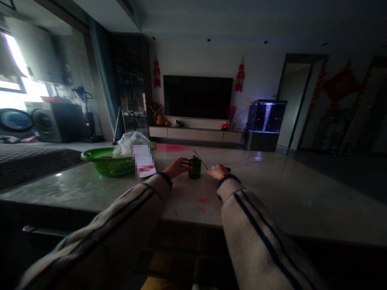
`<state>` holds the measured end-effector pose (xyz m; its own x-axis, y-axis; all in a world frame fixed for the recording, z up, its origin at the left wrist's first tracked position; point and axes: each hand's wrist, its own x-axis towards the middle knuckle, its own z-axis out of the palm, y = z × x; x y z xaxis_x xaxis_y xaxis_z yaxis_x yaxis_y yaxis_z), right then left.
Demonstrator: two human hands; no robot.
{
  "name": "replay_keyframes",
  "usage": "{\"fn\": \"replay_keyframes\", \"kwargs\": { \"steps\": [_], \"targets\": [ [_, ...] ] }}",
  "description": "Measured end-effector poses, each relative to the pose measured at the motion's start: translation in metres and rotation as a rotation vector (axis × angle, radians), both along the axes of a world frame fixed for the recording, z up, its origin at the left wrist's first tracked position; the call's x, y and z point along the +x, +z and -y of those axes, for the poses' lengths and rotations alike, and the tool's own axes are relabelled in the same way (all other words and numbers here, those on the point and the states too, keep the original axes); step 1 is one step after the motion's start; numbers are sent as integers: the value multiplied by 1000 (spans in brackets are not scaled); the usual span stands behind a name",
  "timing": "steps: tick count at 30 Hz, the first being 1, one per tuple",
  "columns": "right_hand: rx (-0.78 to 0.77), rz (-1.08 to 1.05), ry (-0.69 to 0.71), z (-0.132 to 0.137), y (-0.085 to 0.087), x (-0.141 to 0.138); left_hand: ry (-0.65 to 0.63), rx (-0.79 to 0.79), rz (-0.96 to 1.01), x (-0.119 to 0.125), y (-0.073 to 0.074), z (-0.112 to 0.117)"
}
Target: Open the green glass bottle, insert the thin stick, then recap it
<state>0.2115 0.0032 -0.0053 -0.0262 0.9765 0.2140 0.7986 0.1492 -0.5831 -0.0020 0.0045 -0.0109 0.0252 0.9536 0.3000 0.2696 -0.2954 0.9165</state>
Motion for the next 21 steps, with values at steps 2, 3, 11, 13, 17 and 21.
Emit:
{"fn": "replay_keyframes", "kwargs": {
  "steps": [2, 3, 11, 13, 17, 21],
  "targets": [
    [-23, -84, 4, -2, 1, 0, 13, 25, 9, -1, 0, -1],
    [-25, -140, 18, -2, 1, -1, 25, 42, 12, -2, 1, -1],
    [-44, -590, 373, 16, 9, -19, 94, 131, 41, 1, 12, 8],
    [-66, -588, 428, 20, 10, -22, 74, 144, 40, 2, 16, 12],
    [-90, -529, 433, 23, 10, -23, 12, 193, 22, 2, 22, 17],
    [-106, -487, 439, 25, 10, -25, 24, 173, 18, 0, 20, 15]
  ]
}}
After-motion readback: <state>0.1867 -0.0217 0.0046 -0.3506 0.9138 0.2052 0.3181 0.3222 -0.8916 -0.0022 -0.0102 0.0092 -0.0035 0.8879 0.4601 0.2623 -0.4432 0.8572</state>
